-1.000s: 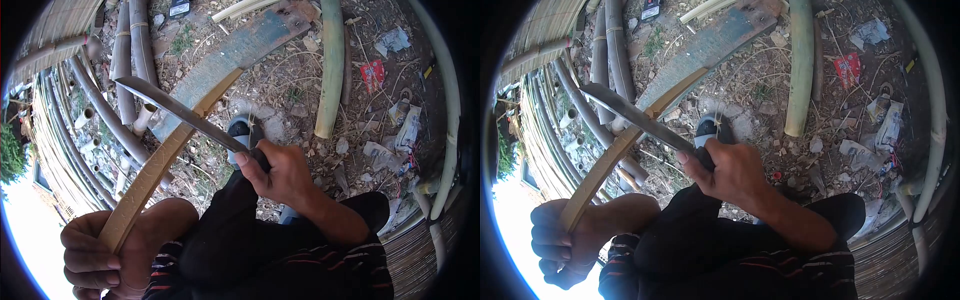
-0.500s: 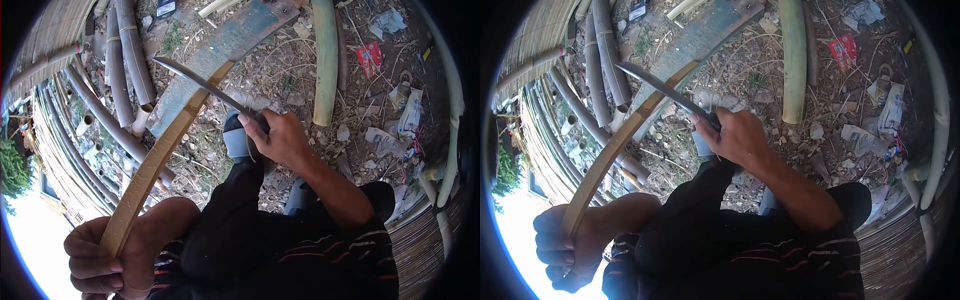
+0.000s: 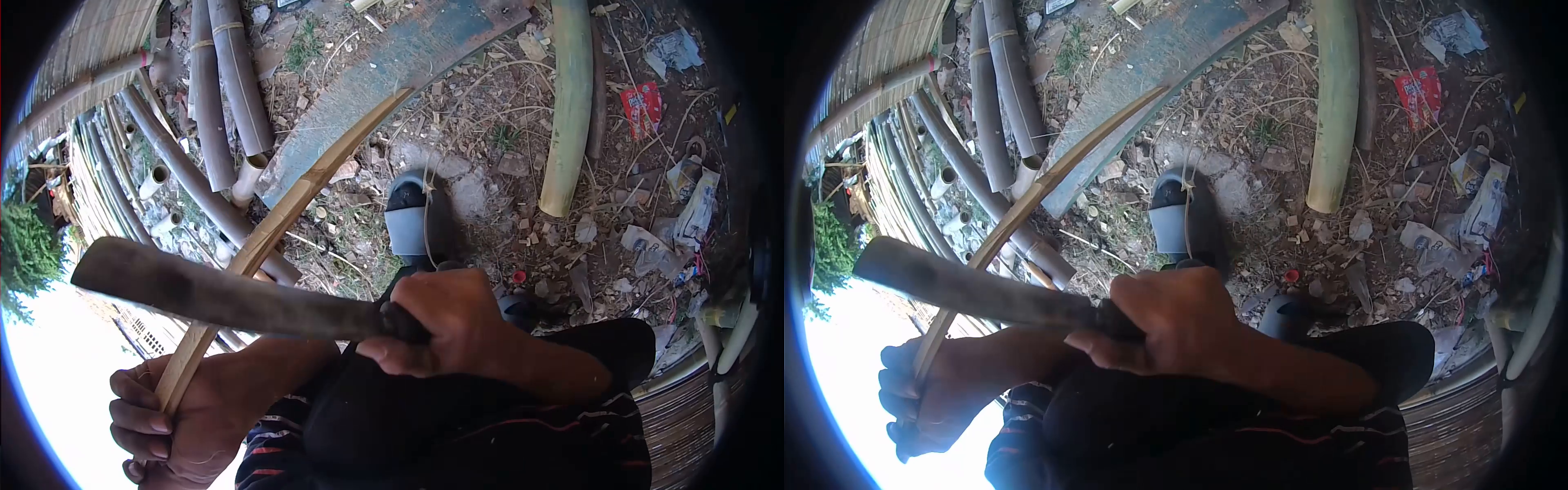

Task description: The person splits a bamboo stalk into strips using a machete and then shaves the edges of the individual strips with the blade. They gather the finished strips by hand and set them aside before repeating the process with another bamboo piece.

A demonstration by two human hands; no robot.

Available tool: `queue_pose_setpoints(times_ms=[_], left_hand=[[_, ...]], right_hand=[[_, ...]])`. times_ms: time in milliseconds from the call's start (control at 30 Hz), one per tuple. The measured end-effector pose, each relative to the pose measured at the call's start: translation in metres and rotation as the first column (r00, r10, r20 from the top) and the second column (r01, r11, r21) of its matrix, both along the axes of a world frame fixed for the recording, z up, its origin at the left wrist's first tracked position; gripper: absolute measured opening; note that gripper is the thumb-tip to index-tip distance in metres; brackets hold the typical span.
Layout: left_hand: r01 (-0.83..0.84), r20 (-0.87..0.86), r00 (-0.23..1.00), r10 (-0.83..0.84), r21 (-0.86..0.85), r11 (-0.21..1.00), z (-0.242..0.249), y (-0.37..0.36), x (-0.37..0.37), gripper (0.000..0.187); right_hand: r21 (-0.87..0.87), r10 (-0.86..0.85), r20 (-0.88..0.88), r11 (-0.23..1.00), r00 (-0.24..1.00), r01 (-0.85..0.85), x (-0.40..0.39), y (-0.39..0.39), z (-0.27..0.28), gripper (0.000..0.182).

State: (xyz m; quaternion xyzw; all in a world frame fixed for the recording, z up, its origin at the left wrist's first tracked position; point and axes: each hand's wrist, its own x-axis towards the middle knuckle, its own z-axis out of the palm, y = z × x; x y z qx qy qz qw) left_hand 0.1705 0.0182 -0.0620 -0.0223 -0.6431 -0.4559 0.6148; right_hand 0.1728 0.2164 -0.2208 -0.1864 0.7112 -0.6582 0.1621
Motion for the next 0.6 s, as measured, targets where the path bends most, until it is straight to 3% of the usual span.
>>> queue_pose_setpoints(times_ms=[100, 133, 167, 200, 267, 300, 333, 400, 433, 500, 533, 567, 600], left_hand=[[-0.041, -0.028, 0.999, 0.041, 0.011, 0.999, -0.005, 0.005, -0.003, 0.027], [-0.053, -0.041, 0.998, 0.054, 0.025, 0.998, -0.007, 0.005, -0.006, 0.025], [-0.193, -0.075, 0.978, 0.193, 0.004, 0.981, -0.009, 0.002, -0.009, 0.028], [-0.281, -0.037, 0.959, 0.28, -0.02, 0.96, -0.01, -0.005, -0.008, 0.027], [-0.24, -0.036, 0.97, 0.239, -0.029, 0.97, -0.012, -0.008, -0.005, 0.024], [-0.246, -0.04, 0.969, 0.244, -0.028, 0.969, -0.015, -0.01, -0.005, 0.024], [-0.238, -0.012, 0.971, 0.238, -0.022, 0.971, -0.015, -0.012, -0.001, 0.025], [-0.209, 0.013, 0.978, 0.209, 0.0, 0.978, -0.01, -0.016, 0.003, 0.027], [-0.195, -0.002, 0.981, 0.195, 0.007, 0.981, -0.009, -0.018, 0.002, 0.028], [-0.091, 0.01, 0.996, 0.091, 0.018, 0.996, -0.008, -0.025, 0.009, 0.031], [-0.172, -0.036, 0.985, 0.171, -0.009, 0.985, -0.012, -0.013, -0.002, 0.032], [-0.173, -0.026, 0.985, 0.173, -0.008, 0.985, -0.013, -0.012, -0.004, 0.032], [-0.144, -0.018, 0.989, 0.144, 0.006, 0.99, -0.011, -0.012, -0.003, 0.032]], right_hand=[[-0.103, 0.1, -0.08, 0.989, 0.992, -0.108, 0.002, -0.007, 0.009, 0.051], [-0.079, 0.085, 0.055, 0.994, 0.995, -0.081, 0.007, -0.01, -0.007, 0.05], [-0.052, 0.069, 0.18, 0.997, 0.981, -0.061, 0.008, -0.012, -0.016, 0.05], [-0.059, 0.076, 0.172, 0.996, 0.982, -0.067, 0.009, -0.012, -0.009, 0.05], [-0.019, 0.03, 0.091, 0.999, 0.995, -0.029, 0.013, -0.009, 0.019, 0.049], [-0.041, 0.114, -0.06, 0.992, 0.992, -0.116, 0.001, 0.0, 0.026, 0.046], [-0.039, 0.123, -0.038, 0.991, 0.992, -0.125, 0.007, -0.004, 0.012, 0.046], [-0.013, 0.018, 0.277, 1.0, 0.961, -0.015, 0.011, -0.018, -0.02, 0.049], [0.109, -0.008, 0.035, 0.994, 0.999, 0.004, 0.006, -0.018, -0.019, 0.052], [0.061, 0.026, 0.001, 0.998, 1.0, -0.026, 0.009, -0.007, 0.004, 0.051], [0.023, 0.054, -0.025, 0.998, 0.998, -0.053, 0.008, -0.002, 0.015, 0.05], [0.026, 0.081, -0.173, 0.997, 0.981, -0.078, 0.003, 0.004, 0.019, 0.049], [0.031, 0.084, -0.153, 0.996, 0.985, -0.081, 0.009, -0.001, 0.005, 0.049]])
